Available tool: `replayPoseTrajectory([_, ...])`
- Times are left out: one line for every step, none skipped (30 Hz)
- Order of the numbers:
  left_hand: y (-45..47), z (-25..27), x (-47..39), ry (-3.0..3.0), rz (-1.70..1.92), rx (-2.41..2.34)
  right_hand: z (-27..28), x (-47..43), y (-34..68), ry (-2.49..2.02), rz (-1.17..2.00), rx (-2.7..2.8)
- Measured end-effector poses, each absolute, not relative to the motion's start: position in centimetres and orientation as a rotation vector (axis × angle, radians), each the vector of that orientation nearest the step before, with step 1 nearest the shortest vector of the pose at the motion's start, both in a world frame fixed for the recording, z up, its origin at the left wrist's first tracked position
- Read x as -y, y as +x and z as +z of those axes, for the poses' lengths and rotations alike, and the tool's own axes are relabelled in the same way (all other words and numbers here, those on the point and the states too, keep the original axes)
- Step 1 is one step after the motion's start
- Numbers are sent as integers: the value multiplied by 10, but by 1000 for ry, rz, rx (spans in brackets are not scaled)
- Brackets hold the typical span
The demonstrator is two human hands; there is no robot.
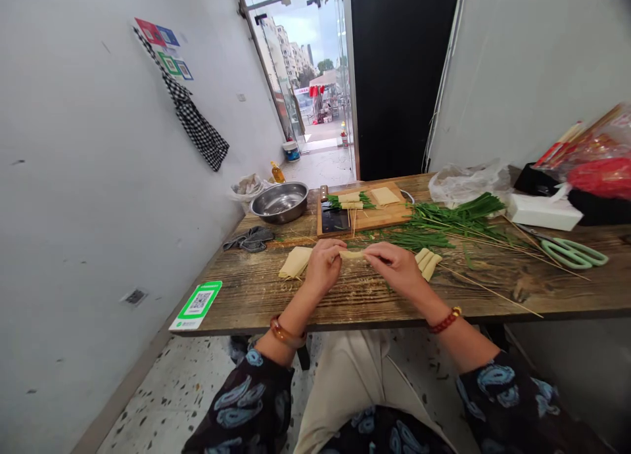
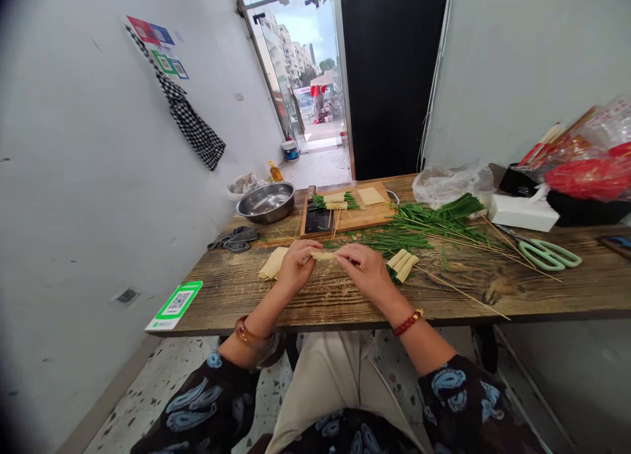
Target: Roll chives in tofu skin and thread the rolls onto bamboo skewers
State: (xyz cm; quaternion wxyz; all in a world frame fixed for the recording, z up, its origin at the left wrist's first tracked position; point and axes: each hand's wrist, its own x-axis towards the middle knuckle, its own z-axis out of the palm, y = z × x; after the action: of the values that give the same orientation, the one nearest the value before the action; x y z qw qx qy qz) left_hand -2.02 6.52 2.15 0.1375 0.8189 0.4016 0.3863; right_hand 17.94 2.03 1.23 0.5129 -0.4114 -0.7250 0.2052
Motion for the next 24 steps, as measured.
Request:
replayPoseTrajectory([-24, 15, -64, 2393, 1094, -1151, 7, -15, 182, -973, 479, 1848])
replayPoseTrajectory([-29, 8, -61, 2396, 1066, -1157, 0, -8, 186, -971, 472, 1952])
replayPoseTrajectory([-35, 1, -57, 2383, 1039, -1182, -8, -2, 189, -978, 465, 2040])
replayPoseTrajectory([-40, -6, -52, 2363, 1018, -1216, -16, 4, 193, -990, 455, 2104])
replayPoseTrajectory([-45, -12, -45, 2345, 1003, -1251, -22, 10, 196, -1004, 444, 2137])
replayPoseTrajectory([-49, -16, -38, 2333, 995, -1277, -27, 14, 199, -1015, 433, 2140])
replayPoseTrajectory([-51, -18, -31, 2333, 988, -1287, -30, 18, 201, -1025, 427, 2124])
replayPoseTrajectory([-52, -19, -23, 2345, 973, -1281, -32, 20, 203, -1034, 427, 2099])
replayPoseTrajectory([-51, -18, -17, 2371, 946, -1260, -33, 21, 204, -1042, 427, 2081])
replayPoseTrajectory([-48, -15, -11, 2408, 904, -1231, -32, 22, 204, -1046, 422, 2076])
replayPoseTrajectory([-44, -13, -6, 2449, 856, -1199, -31, 22, 203, -1051, 409, 2084])
replayPoseTrajectory([-40, -10, -2, 2491, 808, -1168, -30, 23, 202, -1058, 387, 2102])
replayPoseTrajectory([-35, -8, 1, 2528, 766, -1142, -28, 24, 201, -1069, 362, 2126])
replayPoseTrajectory([-30, -7, 2, 2560, 739, -1121, -27, 25, 199, -1086, 336, 2149])
replayPoseTrajectory([-26, -6, 2, 2583, 728, -1107, -25, 27, 197, -1106, 310, 2163])
replayPoseTrajectory([-22, -7, 1, 2600, 718, -1099, -22, 27, 196, -1126, 299, 2173])
replayPoseTrajectory([-20, -8, -2, 2623, 715, -1089, -20, 28, 196, -1135, 290, 2174])
replayPoseTrajectory([-18, -10, -6, 2647, 715, -1086, -16, 28, 197, -1136, 283, 2171])
replayPoseTrajectory([-17, -12, -9, 2672, 722, -1081, -13, 27, 200, -1139, 279, 2162])
replayPoseTrajectory([-16, -14, -13, 2693, 727, -1074, -9, 25, 205, -1144, 272, 2148])
replayPoseTrajectory([-16, -16, -16, 2713, 735, -1068, -5, 23, 214, -1154, 261, 2129])
replayPoseTrajectory([-16, -18, -17, 2729, 743, -1066, -1, 19, 225, -1174, 246, 2104])
replayPoseTrajectory([-17, -19, -18, 2740, 744, -1067, 2, 15, 238, -1205, 228, 2076])
replayPoseTrajectory([-17, -20, -18, 2747, 744, -1071, 4, 9, 254, -1249, 204, 2045])
